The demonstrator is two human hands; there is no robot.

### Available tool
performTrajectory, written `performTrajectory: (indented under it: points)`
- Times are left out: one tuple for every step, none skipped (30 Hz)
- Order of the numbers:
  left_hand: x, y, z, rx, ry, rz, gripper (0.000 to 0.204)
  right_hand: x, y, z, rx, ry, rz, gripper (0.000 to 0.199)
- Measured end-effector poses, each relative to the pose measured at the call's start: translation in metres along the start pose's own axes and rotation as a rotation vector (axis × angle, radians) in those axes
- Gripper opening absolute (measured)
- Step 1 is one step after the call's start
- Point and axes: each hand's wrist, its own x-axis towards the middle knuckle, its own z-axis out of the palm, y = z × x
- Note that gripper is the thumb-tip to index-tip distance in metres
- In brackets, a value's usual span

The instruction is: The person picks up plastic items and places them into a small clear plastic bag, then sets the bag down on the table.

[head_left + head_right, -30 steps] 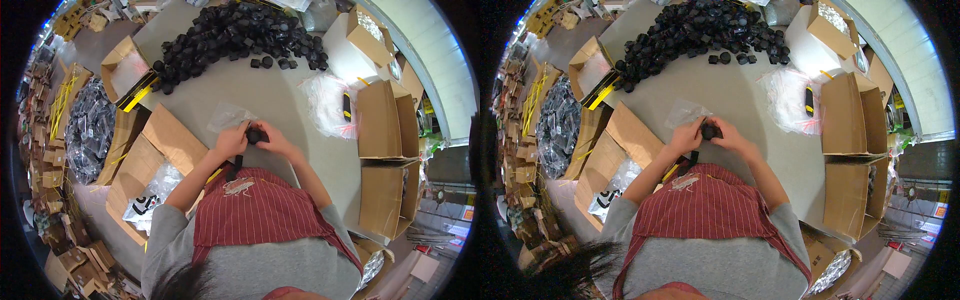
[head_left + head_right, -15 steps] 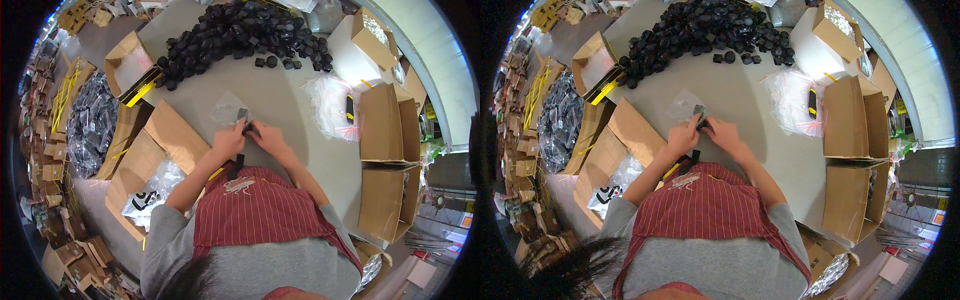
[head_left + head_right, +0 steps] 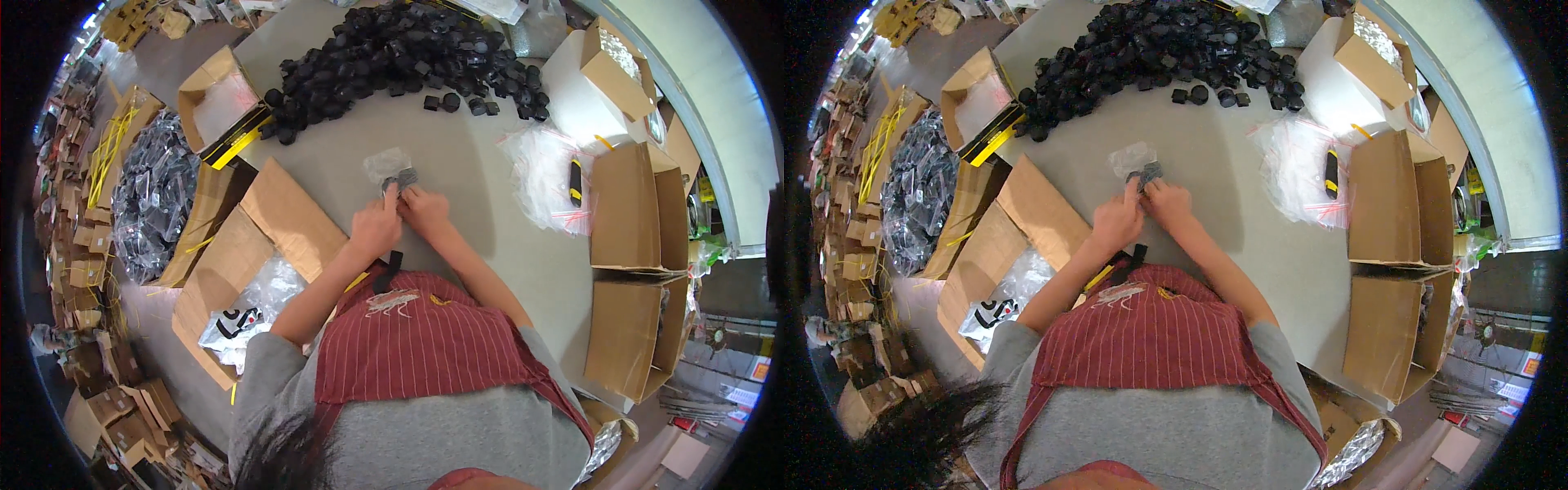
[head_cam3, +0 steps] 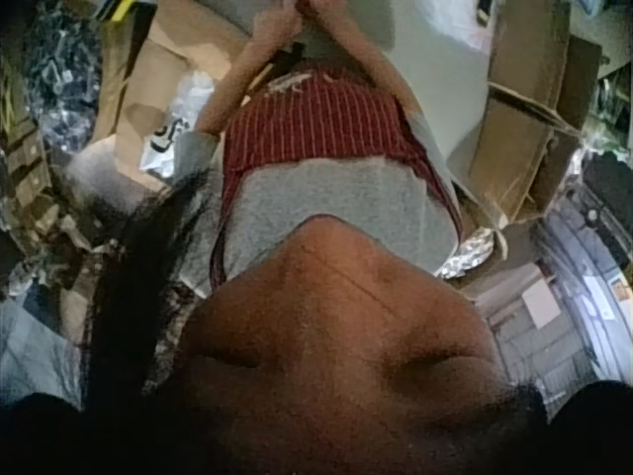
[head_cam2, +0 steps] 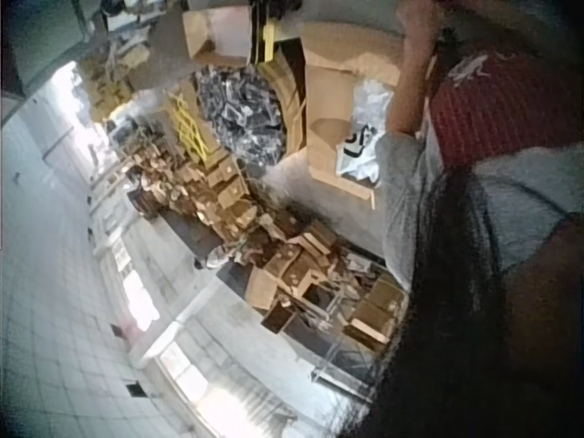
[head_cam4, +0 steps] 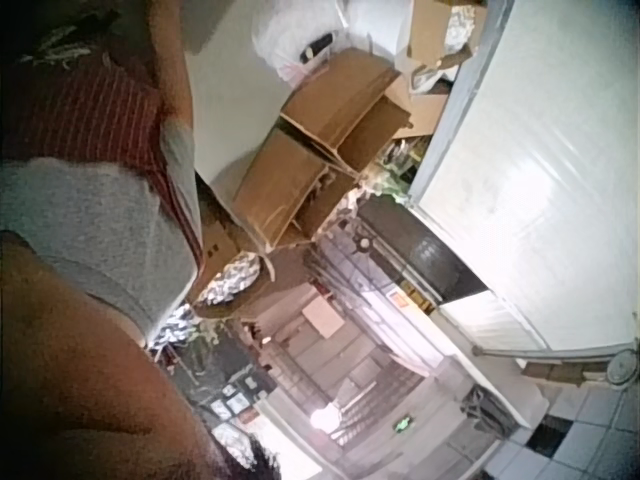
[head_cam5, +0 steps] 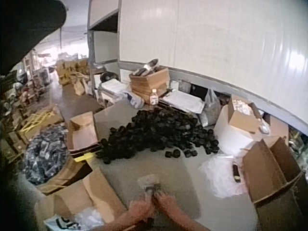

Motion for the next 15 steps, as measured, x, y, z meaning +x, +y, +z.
performTrajectory:
  points:
    - [-0.002,-0.003,0.002,0.001,0.001,-0.007,0.057,-0.001,-0.004,-0.006,0.002,0.014,0.022,0.021]
    - [-0.005,-0.005,0.003,0.006,0.080,-0.033,0.051,-0.005,-0.009,-0.014,0.005,0.011,0.018,0.021]
    - [-0.006,-0.007,0.004,0.010,0.159,-0.059,0.046,-0.011,-0.014,-0.027,-0.024,-0.042,0.026,0.024]
    - [-0.009,-0.007,0.005,0.009,0.159,-0.066,0.046,-0.019,-0.018,-0.037,-0.052,-0.095,0.034,0.029]
    - [-0.011,-0.008,0.006,0.004,0.156,-0.057,0.040,-0.026,-0.021,-0.044,-0.050,-0.102,0.030,0.029]
    - [-0.013,-0.008,0.007,-0.002,0.153,-0.042,0.033,-0.032,-0.024,-0.050,-0.056,-0.164,-0.013,0.038]
    - [-0.013,-0.007,0.010,-0.003,0.152,-0.045,0.033,-0.035,-0.025,-0.053,-0.062,-0.227,-0.057,0.047]
    - [-0.013,-0.005,0.017,0.031,0.151,-0.016,0.029,-0.037,-0.025,-0.049,-0.061,-0.230,-0.059,0.047]
    - [-0.011,-0.001,0.017,0.065,0.149,0.018,0.024,-0.037,-0.025,-0.046,0.079,-0.254,-0.048,0.054]
    - [-0.010,0.003,0.016,0.064,0.149,0.019,0.024,-0.037,-0.025,-0.042,0.220,-0.276,-0.039,0.061]
    - [-0.010,0.005,0.014,0.006,0.148,0.005,0.025,-0.038,-0.024,-0.041,0.220,-0.276,-0.039,0.061]
    - [-0.008,0.008,0.009,-0.051,0.152,-0.009,0.026,-0.034,-0.024,-0.041,0.435,-0.326,0.066,0.064]
    - [-0.006,0.008,0.006,-0.048,0.156,-0.011,0.026,-0.030,-0.023,-0.041,0.651,-0.374,0.172,0.067]
    - [-0.005,0.007,0.003,-0.052,0.164,0.006,0.024,-0.030,-0.020,-0.036,0.652,-0.375,0.166,0.067]
    - [-0.005,0.007,0.000,-0.055,0.170,0.022,0.023,-0.031,-0.018,-0.029,0.679,-0.406,0.133,0.068]
